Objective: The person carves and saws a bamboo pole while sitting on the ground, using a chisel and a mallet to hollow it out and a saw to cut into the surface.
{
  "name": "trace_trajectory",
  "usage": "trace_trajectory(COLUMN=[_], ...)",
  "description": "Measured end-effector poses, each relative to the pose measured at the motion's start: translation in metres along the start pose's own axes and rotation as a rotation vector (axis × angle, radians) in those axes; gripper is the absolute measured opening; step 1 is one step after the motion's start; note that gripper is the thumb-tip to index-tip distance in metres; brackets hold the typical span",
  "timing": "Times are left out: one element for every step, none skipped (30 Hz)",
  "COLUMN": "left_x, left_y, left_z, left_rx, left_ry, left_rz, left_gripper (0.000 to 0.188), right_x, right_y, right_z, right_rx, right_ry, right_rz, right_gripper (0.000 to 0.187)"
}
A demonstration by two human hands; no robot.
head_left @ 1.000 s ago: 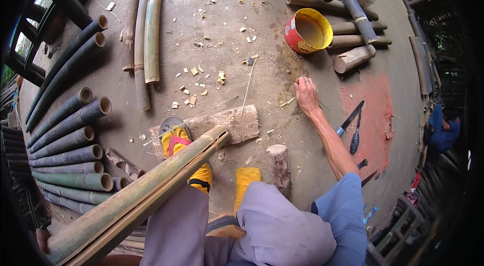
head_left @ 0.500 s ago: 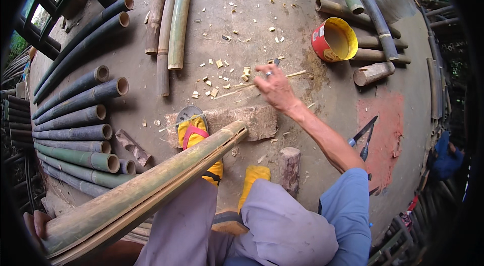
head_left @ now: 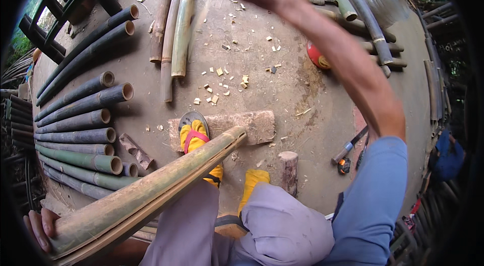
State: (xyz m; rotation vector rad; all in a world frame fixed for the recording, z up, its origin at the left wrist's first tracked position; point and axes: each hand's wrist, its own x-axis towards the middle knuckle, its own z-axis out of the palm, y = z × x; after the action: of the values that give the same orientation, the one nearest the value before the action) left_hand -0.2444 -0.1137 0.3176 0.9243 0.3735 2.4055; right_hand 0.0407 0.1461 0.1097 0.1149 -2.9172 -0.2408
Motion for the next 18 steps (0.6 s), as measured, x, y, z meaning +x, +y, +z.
trace_trajectory(left_x=[-0.005, -0.01, -0.017, -0.023, -0.035, -0.049, -0.069, -0.09, -0.102, -0.106, -0.098, -0.079, -0.06, -0.039, -0.019, 0.0, 0.013, 0.019], left_y=[0.001, -0.01, -0.019, -0.033, -0.054, -0.067, -0.078, -0.058, -0.072, -0.078, -0.084, -0.088, -0.089, -0.086, -0.083, -0.082, -0.076, -0.082], left_z=[0.007, 0.004, 0.011, 0.016, 0.012, 0.011, -0.003, -0.021, -0.044, -0.046, -0.041, -0.042, -0.029, -0.021, -0.008, 0.0, 0.022, 0.041], left_rx=[0.187, 0.155, 0.237, 0.326, 0.399, 0.472, 0.509, 0.654, 0.657, 0.68, 0.752, 0.678, 0.678, 0.617, 0.629, 0.574, 0.758, 0.86], left_ry=[-0.058, -0.093, -0.158, -0.239, -0.32, -0.381, -0.412, -0.377, -0.27, -0.185, -0.059, -0.09, -0.132, -0.211, -0.306, -0.401, -0.516, -0.558], left_rz=[0.013, -0.004, -0.017, -0.032, -0.066, -0.09, -0.146, -0.197, -0.282, -0.344, -0.353, -0.375, -0.345, -0.378, -0.381, -0.423, -0.451, -0.442], left_gripper=[0.067, 0.069, 0.07, 0.072, 0.073, 0.075, 0.076, 0.077, 0.074, 0.071, 0.064, 0.062, 0.06, 0.058, 0.058, 0.058, 0.058, 0.055], right_x=[0.036, 0.017, 0.014, 0.012, 0.001, -0.007, -0.019, -0.004, -0.028, -0.05, -0.073, -0.087, -0.093, -0.094, -0.092, -0.091, -0.09, -0.101], right_y=[0.016, 0.023, 0.029, 0.036, 0.038, 0.033, 0.021, 0.007, -0.033, -0.081, -0.124, -0.16, -0.192, -0.214, -0.219, -0.224, -0.227, -0.227], right_z=[0.018, -0.041, -0.071, -0.098, -0.119, -0.131, -0.128, -0.088, -0.044, -0.012, 0.023, 0.039, 0.055, 0.071, 0.081, 0.088, 0.098, 0.118], right_rx=[0.005, -0.123, -0.2, -0.266, -0.314, -0.307, -0.248, -0.039, 0.109, 0.476, 0.477, 0.657, 0.549, 0.448, 0.451, 0.459, 0.468, 0.399], right_ry=[0.127, 0.141, 0.245, 0.378, 0.498, 0.622, 0.688, 0.775, 0.625, 0.258, 0.118, -0.046, -0.14, -0.231, -0.239, -0.254, -0.264, -0.303], right_rz=[-0.073, -0.008, 0.062, 0.16, 0.295, 0.435, 0.579, 0.675, 0.852, 1.083, 1.078, 1.205, 1.176, 1.138, 1.147, 1.155, 1.161, 1.194], right_gripper=[0.015, 0.015, 0.015, 0.015, 0.016, 0.016, 0.016, 0.017, 0.018, 0.032, 0.039, 0.054, 0.072, 0.092, 0.097, 0.102, 0.107, 0.114])
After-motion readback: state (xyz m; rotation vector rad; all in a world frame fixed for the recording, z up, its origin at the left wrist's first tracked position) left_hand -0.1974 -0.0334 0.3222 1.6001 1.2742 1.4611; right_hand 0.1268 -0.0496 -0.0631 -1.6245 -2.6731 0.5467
